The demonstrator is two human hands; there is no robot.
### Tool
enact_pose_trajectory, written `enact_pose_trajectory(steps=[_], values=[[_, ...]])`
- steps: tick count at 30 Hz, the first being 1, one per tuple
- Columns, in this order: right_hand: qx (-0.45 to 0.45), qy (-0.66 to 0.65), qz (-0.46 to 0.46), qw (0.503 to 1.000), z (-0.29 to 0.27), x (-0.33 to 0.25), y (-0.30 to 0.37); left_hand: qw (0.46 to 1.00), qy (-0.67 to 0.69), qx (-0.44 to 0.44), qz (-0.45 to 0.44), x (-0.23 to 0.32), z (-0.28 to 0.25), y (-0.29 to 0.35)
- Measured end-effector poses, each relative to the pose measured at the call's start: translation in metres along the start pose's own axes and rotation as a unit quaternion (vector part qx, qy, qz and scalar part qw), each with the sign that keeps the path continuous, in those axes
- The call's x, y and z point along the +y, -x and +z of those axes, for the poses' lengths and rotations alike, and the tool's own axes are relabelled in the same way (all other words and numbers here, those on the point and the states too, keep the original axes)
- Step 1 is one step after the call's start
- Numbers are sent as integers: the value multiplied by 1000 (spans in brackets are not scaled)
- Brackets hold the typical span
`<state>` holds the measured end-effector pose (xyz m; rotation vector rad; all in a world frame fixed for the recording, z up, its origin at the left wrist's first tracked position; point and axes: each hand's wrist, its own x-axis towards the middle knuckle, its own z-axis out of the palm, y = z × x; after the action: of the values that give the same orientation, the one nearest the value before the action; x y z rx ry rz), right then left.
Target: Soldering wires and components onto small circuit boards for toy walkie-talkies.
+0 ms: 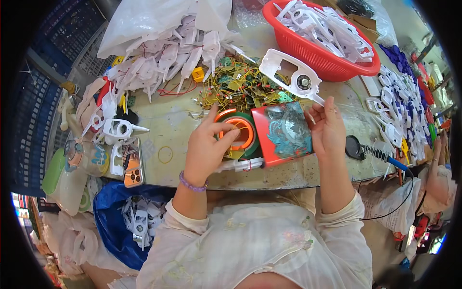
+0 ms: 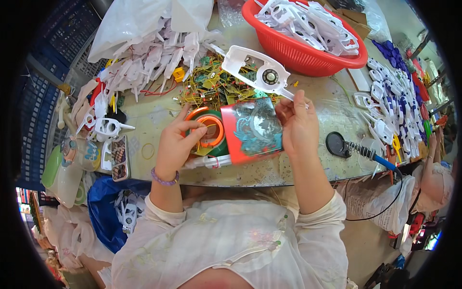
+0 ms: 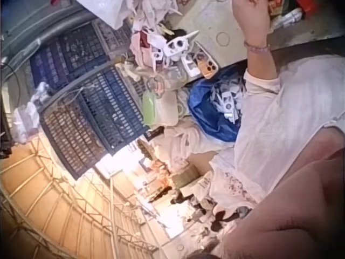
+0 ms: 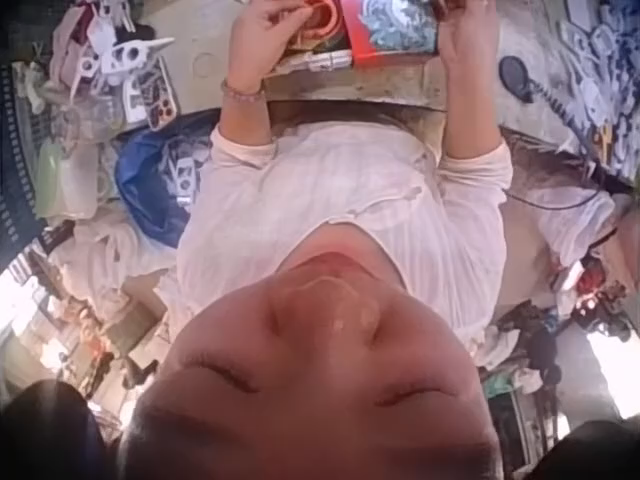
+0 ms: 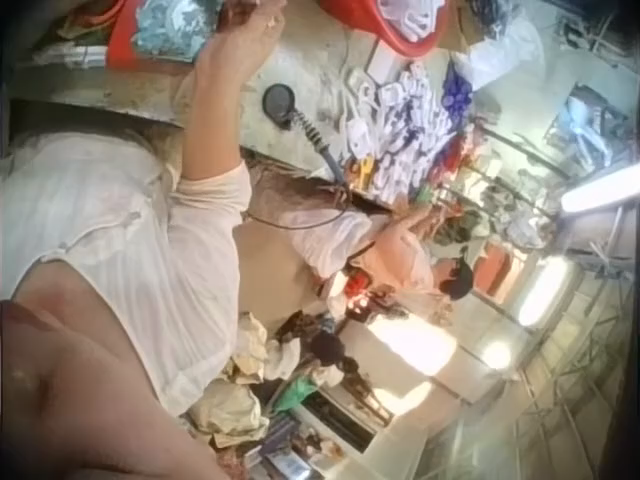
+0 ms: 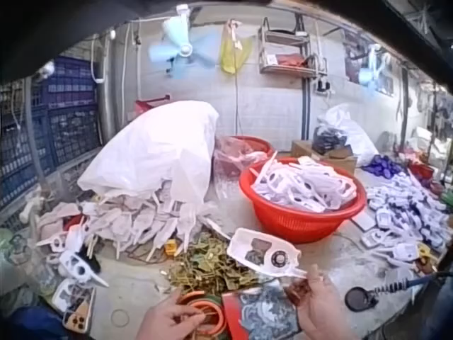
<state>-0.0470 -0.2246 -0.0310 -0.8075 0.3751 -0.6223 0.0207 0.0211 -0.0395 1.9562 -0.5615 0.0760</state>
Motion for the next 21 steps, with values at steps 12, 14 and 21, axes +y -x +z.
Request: enact_pose_trajectory(steps=[12, 14, 21], values=[[-54, -5, 80, 995, 4, -1, -9, 986, 70, -153, -3, 0, 4, -2], [-59, 0, 94, 994, 3, -4, -11, 983, 63, -175, 8, 2, 2, -2], [3, 116, -71, 991, -9, -43, -23, 994, 48, -74, 61, 20, -9, 31]])
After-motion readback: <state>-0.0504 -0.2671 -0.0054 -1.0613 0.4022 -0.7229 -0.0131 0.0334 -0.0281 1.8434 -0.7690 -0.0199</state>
